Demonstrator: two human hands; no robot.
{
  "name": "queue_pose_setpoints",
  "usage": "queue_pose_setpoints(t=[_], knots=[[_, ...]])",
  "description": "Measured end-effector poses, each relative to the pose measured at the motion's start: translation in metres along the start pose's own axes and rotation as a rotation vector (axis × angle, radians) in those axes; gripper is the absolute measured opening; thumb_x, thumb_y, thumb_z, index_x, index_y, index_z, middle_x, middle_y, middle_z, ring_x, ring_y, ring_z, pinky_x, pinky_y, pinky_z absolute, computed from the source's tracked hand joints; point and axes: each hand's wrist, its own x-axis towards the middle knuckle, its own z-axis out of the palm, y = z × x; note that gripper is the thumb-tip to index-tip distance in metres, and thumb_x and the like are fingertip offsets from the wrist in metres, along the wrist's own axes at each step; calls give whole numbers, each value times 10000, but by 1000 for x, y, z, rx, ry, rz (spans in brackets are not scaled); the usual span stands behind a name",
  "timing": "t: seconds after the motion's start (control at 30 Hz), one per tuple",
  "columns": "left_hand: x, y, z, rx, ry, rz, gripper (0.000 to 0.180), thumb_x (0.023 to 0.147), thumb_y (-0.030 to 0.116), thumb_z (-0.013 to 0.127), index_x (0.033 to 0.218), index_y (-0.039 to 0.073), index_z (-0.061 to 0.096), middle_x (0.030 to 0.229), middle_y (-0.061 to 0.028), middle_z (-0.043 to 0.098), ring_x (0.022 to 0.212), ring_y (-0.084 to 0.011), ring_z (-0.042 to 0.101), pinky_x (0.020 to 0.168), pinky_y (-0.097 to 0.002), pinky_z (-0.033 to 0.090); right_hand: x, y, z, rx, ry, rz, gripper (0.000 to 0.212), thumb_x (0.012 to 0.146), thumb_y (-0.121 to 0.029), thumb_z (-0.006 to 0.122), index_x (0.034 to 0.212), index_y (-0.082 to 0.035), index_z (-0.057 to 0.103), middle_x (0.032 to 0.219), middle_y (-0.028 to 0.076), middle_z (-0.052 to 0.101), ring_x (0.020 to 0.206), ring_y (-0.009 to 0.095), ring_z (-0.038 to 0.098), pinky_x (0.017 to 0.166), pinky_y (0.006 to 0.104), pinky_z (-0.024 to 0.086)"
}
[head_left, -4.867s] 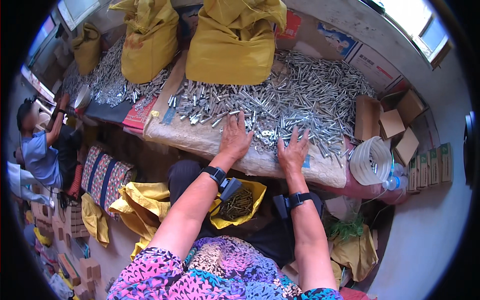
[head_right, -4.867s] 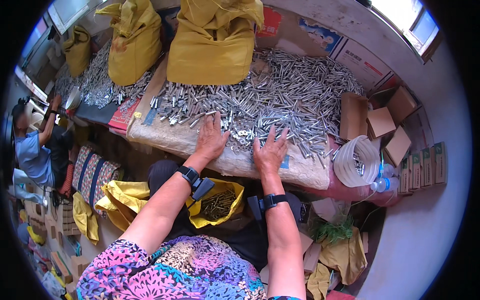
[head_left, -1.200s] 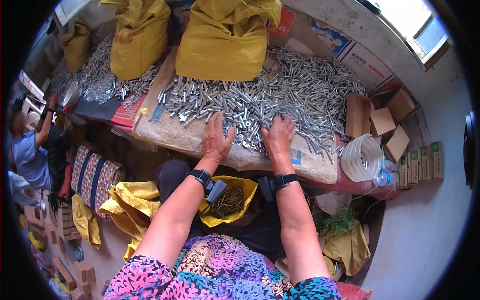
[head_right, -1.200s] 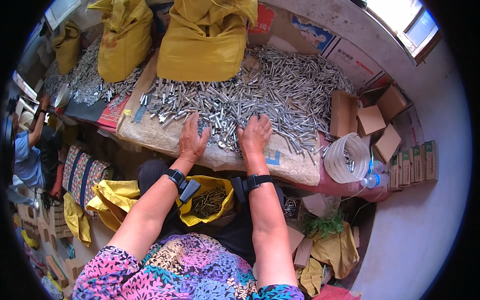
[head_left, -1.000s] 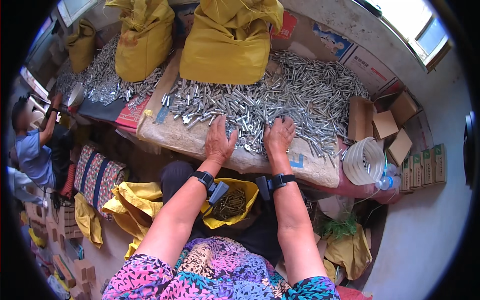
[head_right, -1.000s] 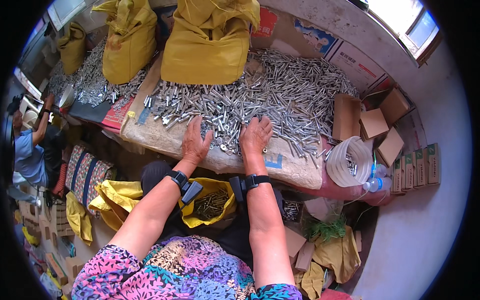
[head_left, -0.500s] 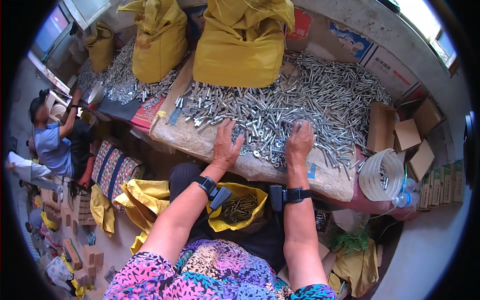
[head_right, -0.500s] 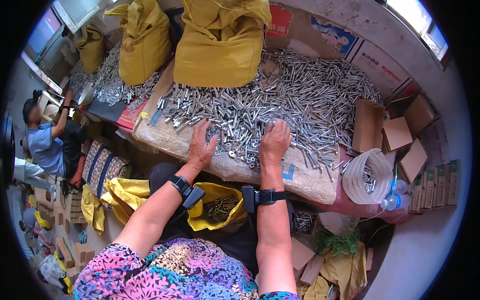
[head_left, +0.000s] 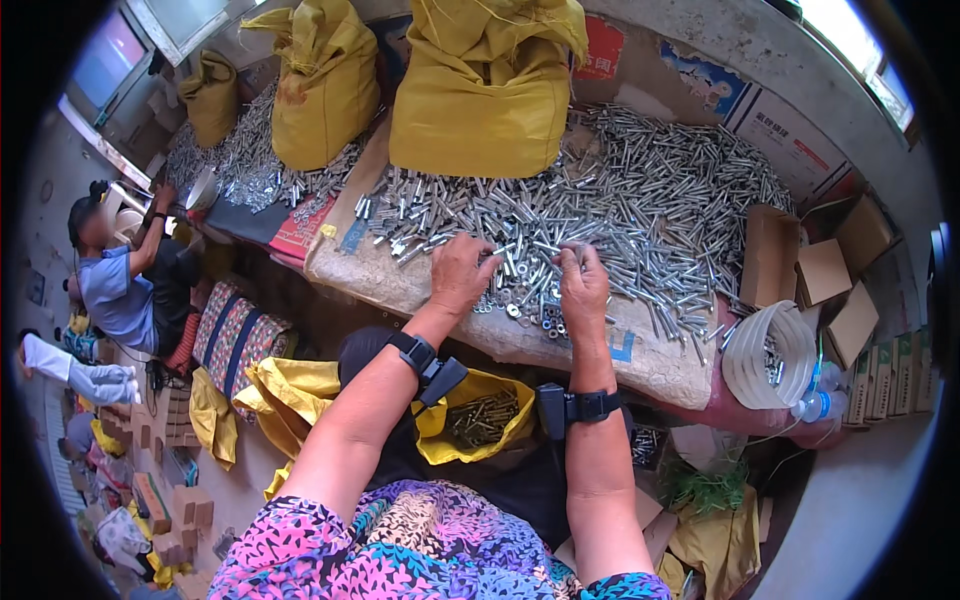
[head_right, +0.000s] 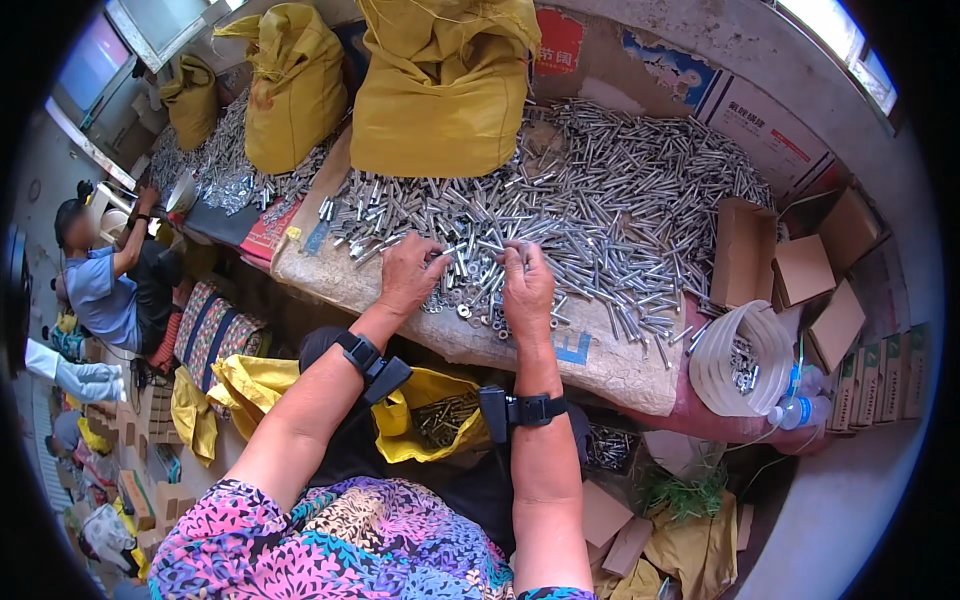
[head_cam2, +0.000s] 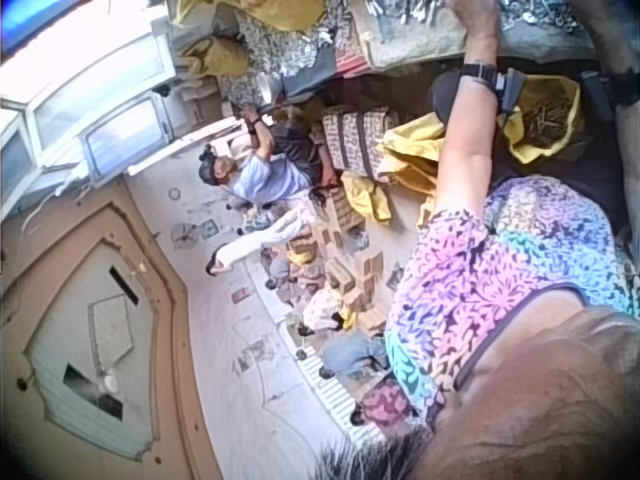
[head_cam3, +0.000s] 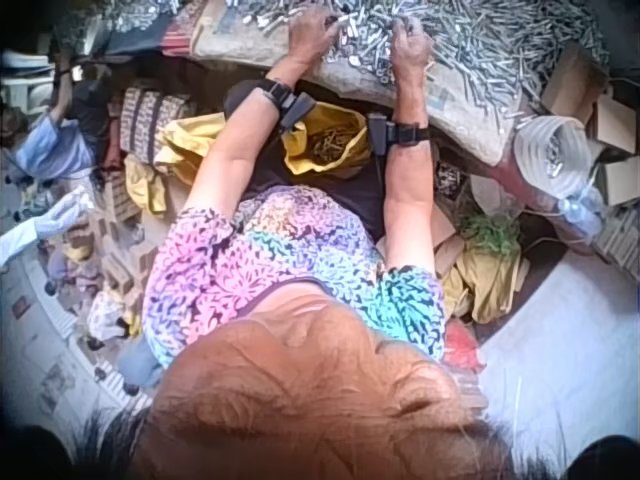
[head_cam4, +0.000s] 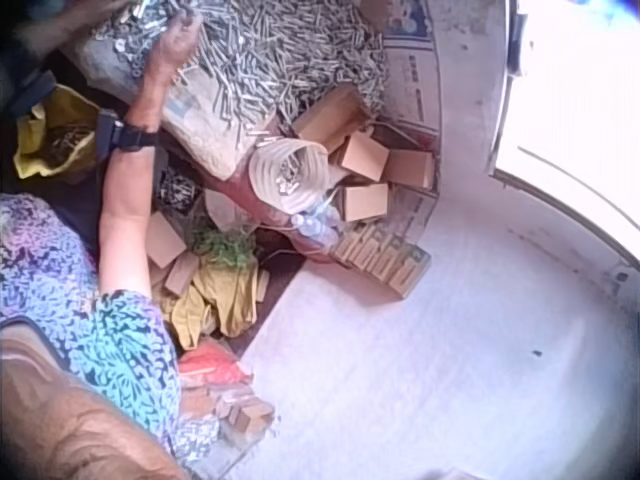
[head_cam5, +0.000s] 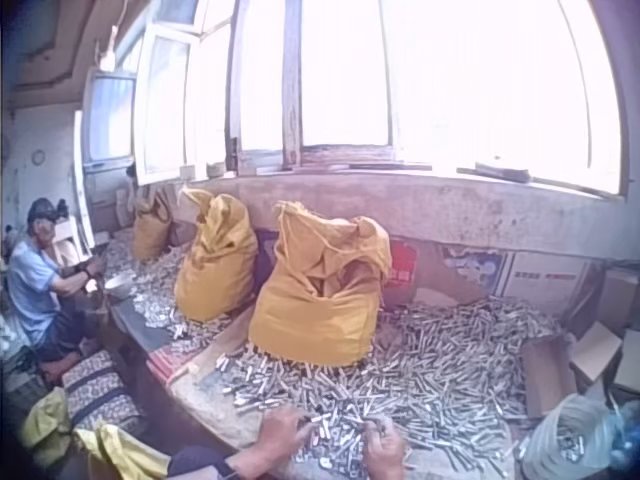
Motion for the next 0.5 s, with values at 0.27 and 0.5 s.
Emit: queue_pose_setpoints(t=[0.27,0.5], knots=[[-13,0,-11,-366,50,-122,134,766,102,686,891,65,656,717,-39,496,642,-144,494,598,-267,393,-8,-1,0,-42,-55,-80,121,922,-86,509,938,5,588,786,61,628,726,113,573,677,250,448],[-35,11,-28,-584,12,-164,114,786,62,661,897,64,635,733,-34,492,643,-133,487,597,-264,415,-16,-2,2,-47,-141,-45,112,925,-85,511,926,-1,587,774,58,626,712,105,563,666,248,447]])
